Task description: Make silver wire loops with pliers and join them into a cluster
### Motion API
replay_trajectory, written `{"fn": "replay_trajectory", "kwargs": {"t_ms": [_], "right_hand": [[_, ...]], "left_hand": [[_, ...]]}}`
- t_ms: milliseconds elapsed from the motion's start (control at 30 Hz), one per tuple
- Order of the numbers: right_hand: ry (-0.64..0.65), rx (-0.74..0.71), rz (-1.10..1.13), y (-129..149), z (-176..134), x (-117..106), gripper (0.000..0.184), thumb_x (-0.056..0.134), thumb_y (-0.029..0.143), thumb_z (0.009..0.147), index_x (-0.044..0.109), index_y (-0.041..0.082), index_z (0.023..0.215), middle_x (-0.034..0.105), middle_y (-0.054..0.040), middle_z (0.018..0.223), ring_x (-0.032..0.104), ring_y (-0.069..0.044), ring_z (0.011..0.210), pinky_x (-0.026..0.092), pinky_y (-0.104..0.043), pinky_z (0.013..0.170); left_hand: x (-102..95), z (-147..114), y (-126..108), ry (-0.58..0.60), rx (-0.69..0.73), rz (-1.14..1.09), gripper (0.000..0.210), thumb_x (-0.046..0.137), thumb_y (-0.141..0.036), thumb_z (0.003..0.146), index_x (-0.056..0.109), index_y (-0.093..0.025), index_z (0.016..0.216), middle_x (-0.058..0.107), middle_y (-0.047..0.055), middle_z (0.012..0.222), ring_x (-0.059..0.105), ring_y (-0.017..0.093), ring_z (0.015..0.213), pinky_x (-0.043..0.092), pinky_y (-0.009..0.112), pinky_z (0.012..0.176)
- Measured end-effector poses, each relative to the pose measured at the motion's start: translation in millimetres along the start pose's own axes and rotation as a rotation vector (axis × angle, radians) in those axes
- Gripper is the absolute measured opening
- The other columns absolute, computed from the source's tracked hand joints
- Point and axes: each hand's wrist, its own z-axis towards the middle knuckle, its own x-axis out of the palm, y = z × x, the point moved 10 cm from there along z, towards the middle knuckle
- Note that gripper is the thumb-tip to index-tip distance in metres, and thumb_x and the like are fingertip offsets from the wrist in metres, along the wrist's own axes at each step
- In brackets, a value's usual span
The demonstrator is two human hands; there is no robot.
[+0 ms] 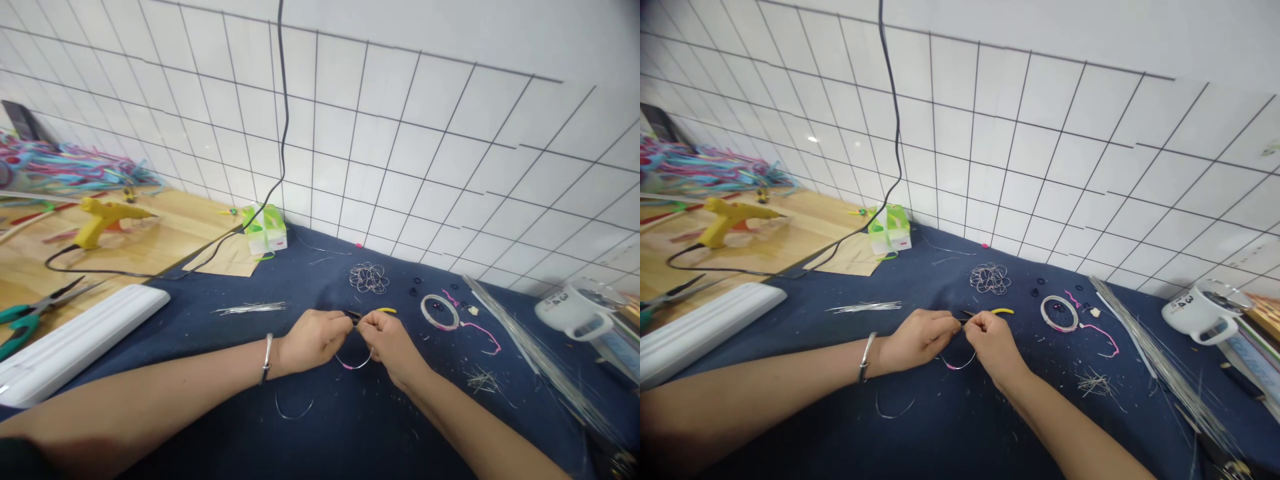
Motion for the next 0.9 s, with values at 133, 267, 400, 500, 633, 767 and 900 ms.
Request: {"fn": "replay_trajectory", "kwargs": {"t_ms": [133, 267, 400, 500, 633, 767, 900], "right_hand": [[0.017, 0.042, 0.026, -4.1, -0.4, 2.8, 0.015, 0.052, 0.030, 0.071, 0.050, 0.017, 0.065, 0.036, 0.0071, 0.049, 0.030, -0.005, 0.043, 0.025, -0.018, 0.040], [0.029, 0.051, 0.059, -5.2, -0.4, 4.1, 0.016, 0.051, 0.031, 0.073, 0.049, 0.017, 0.067, 0.036, 0.0073, 0.049, 0.029, -0.005, 0.042, 0.023, -0.018, 0.038], [0.022, 0.050, 0.062, -6.4, 0.3, 2.6, 0.015, 0.051, 0.031, 0.073, 0.049, 0.017, 0.067, 0.036, 0.0072, 0.049, 0.030, -0.005, 0.042, 0.023, -0.018, 0.038], [0.019, 0.051, 0.055, -7.1, 0.6, 2.5, 0.015, 0.052, 0.030, 0.072, 0.049, 0.017, 0.066, 0.036, 0.0072, 0.050, 0.030, -0.005, 0.043, 0.024, -0.018, 0.039], [0.023, 0.062, 0.063, -6.5, -0.1, 4.6, 0.015, 0.052, 0.030, 0.072, 0.049, 0.017, 0.067, 0.035, 0.0075, 0.049, 0.030, -0.005, 0.042, 0.023, -0.018, 0.038], [0.031, 0.069, 0.095, -6.5, -0.4, 6.7, 0.015, 0.053, 0.031, 0.071, 0.049, 0.017, 0.066, 0.036, 0.0077, 0.048, 0.029, -0.005, 0.041, 0.022, -0.018, 0.038], [0.031, 0.072, 0.117, -8.9, 0.1, 6.6, 0.016, 0.053, 0.031, 0.071, 0.049, 0.017, 0.066, 0.036, 0.0078, 0.048, 0.029, -0.005, 0.040, 0.023, -0.018, 0.037]], "left_hand": [[-0.7, 0.1, -3.9, 0.005, 0.024, 0.044, 0.017, 0.037, -0.011, 0.081, 0.054, -0.017, 0.081, 0.055, 0.001, 0.069, 0.051, 0.011, 0.059, 0.035, 0.022, 0.052], [1.3, 0.0, -5.2, 0.036, 0.032, 0.078, 0.017, 0.038, -0.011, 0.082, 0.054, -0.017, 0.080, 0.055, 0.000, 0.069, 0.051, 0.012, 0.060, 0.035, 0.022, 0.052], [0.5, -0.6, -2.5, 0.032, 0.011, 0.085, 0.016, 0.038, -0.012, 0.083, 0.054, -0.016, 0.080, 0.055, 0.000, 0.069, 0.051, 0.011, 0.060, 0.034, 0.023, 0.053], [-0.8, -1.3, -0.7, 0.009, -0.005, 0.079, 0.016, 0.038, -0.012, 0.083, 0.054, -0.016, 0.080, 0.055, 0.000, 0.070, 0.052, 0.011, 0.061, 0.034, 0.023, 0.053], [-0.1, -1.1, -1.2, -0.001, -0.002, 0.092, 0.017, 0.038, -0.012, 0.083, 0.054, -0.016, 0.080, 0.055, 0.000, 0.069, 0.051, 0.011, 0.060, 0.033, 0.023, 0.052], [0.2, -0.2, -2.5, -0.008, 0.010, 0.090, 0.017, 0.038, -0.012, 0.082, 0.053, -0.016, 0.078, 0.055, 0.000, 0.068, 0.051, 0.011, 0.059, 0.034, 0.022, 0.051], [0.6, -0.2, -3.4, -0.002, 0.019, 0.101, 0.017, 0.038, -0.013, 0.083, 0.053, -0.016, 0.078, 0.054, 0.000, 0.067, 0.050, 0.011, 0.059, 0.034, 0.022, 0.051]]}}
